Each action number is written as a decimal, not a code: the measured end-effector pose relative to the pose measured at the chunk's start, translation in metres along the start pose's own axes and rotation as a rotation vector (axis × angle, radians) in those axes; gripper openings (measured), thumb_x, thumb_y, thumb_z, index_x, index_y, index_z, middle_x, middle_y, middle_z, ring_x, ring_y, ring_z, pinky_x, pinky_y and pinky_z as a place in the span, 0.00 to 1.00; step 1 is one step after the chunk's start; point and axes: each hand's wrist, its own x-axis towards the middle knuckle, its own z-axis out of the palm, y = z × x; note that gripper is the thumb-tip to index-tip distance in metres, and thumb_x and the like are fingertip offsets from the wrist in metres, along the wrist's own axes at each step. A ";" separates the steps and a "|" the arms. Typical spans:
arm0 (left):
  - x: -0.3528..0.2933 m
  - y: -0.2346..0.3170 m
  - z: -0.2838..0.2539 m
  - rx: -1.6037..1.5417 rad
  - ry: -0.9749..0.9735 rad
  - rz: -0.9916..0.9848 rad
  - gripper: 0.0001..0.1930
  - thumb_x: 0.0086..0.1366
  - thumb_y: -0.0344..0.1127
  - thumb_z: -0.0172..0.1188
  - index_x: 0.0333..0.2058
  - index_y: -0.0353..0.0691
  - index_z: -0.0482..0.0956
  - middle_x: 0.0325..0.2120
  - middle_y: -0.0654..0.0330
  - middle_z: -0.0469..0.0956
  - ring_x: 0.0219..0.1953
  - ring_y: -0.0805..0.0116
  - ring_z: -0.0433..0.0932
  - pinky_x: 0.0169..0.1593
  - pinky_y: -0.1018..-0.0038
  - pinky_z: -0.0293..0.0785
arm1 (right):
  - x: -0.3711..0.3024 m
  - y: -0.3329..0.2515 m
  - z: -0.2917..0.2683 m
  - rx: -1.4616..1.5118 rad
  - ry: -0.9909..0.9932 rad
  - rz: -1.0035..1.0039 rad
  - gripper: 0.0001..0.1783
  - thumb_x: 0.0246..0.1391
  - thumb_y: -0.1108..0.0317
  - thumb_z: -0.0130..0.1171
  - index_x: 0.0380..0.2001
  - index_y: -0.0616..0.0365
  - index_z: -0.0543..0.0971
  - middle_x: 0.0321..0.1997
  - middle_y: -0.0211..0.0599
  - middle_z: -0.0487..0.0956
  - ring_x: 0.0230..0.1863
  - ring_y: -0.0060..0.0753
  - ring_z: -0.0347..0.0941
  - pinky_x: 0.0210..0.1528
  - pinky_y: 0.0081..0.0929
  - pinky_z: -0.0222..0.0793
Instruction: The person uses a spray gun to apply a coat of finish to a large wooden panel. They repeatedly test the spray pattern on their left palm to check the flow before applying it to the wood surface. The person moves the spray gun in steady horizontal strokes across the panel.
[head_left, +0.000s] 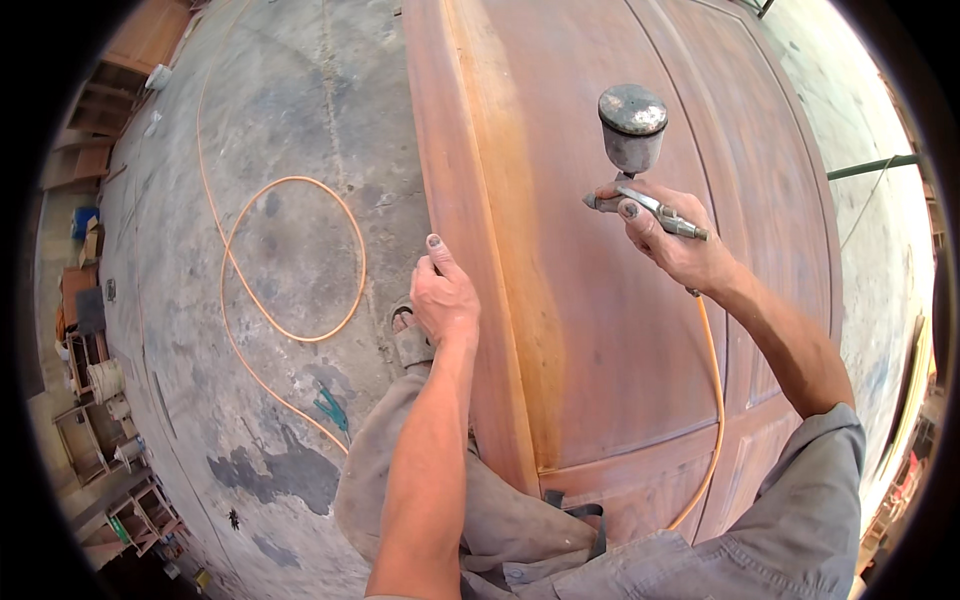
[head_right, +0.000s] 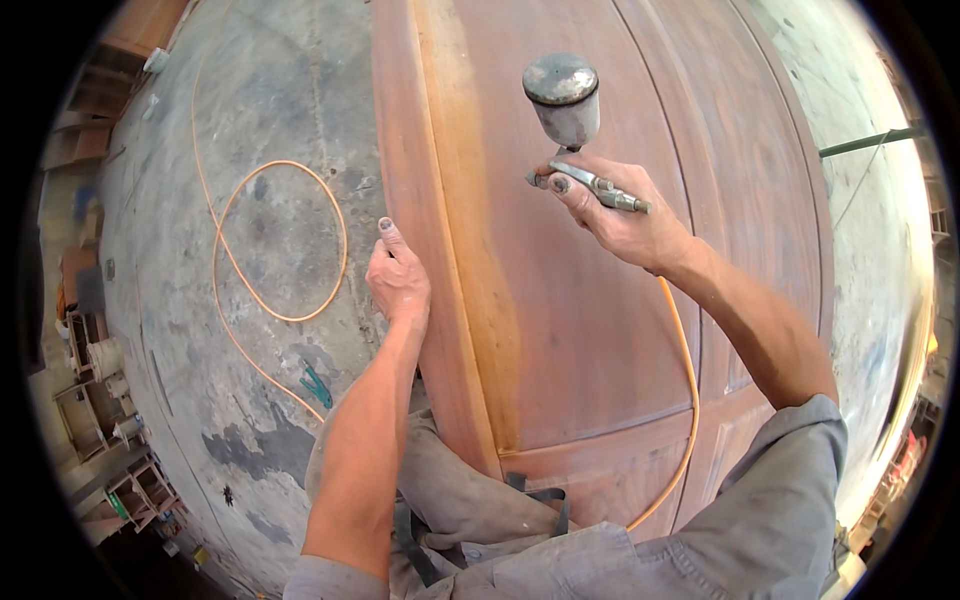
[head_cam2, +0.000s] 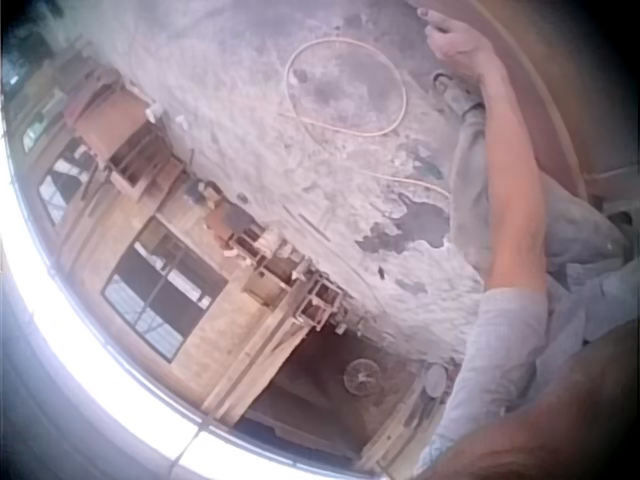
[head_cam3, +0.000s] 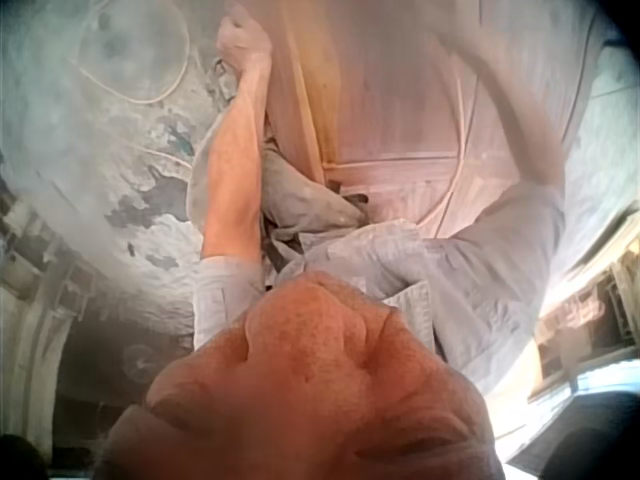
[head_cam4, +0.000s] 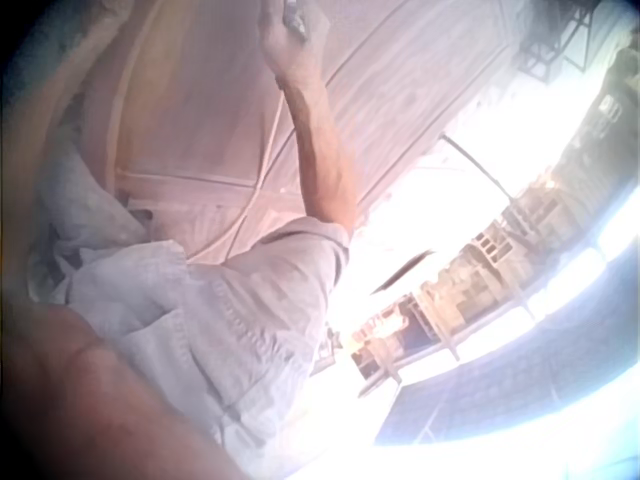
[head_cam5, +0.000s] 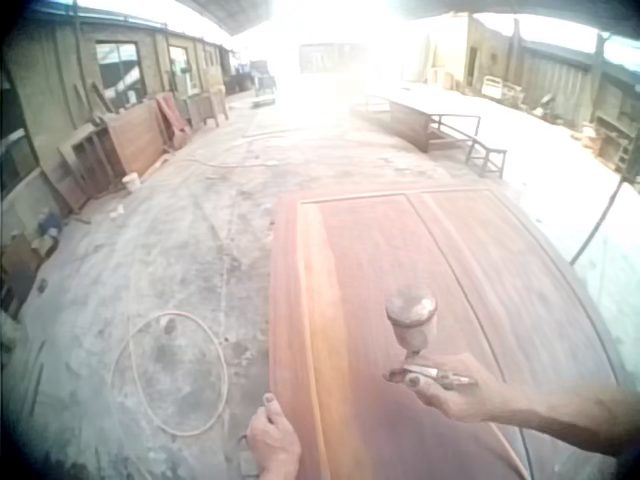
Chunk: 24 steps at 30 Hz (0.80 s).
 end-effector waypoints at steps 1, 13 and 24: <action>-0.001 0.003 -0.001 0.009 -0.027 -0.014 0.36 0.78 0.63 0.35 0.38 0.32 0.80 0.39 0.44 0.80 0.45 0.40 0.77 0.48 0.50 0.72 | -0.006 0.001 0.000 -0.006 -0.007 0.005 0.22 0.72 0.54 0.54 0.50 0.63 0.82 0.21 0.29 0.69 0.23 0.21 0.64 0.28 0.27 0.65; -0.003 0.010 -0.008 0.008 -0.060 -0.060 0.38 0.77 0.65 0.35 0.36 0.32 0.79 0.39 0.46 0.79 0.44 0.41 0.77 0.47 0.50 0.72 | -0.005 -0.002 0.006 -0.061 0.022 0.007 0.20 0.71 0.55 0.54 0.51 0.62 0.81 0.21 0.32 0.74 0.23 0.25 0.72 0.29 0.27 0.70; -0.001 0.006 -0.003 0.023 -0.031 -0.020 0.37 0.77 0.64 0.35 0.36 0.33 0.80 0.39 0.45 0.80 0.44 0.40 0.78 0.47 0.49 0.72 | -0.023 0.006 0.018 -0.015 0.004 -0.026 0.20 0.71 0.56 0.54 0.51 0.61 0.82 0.20 0.32 0.72 0.21 0.25 0.70 0.28 0.28 0.68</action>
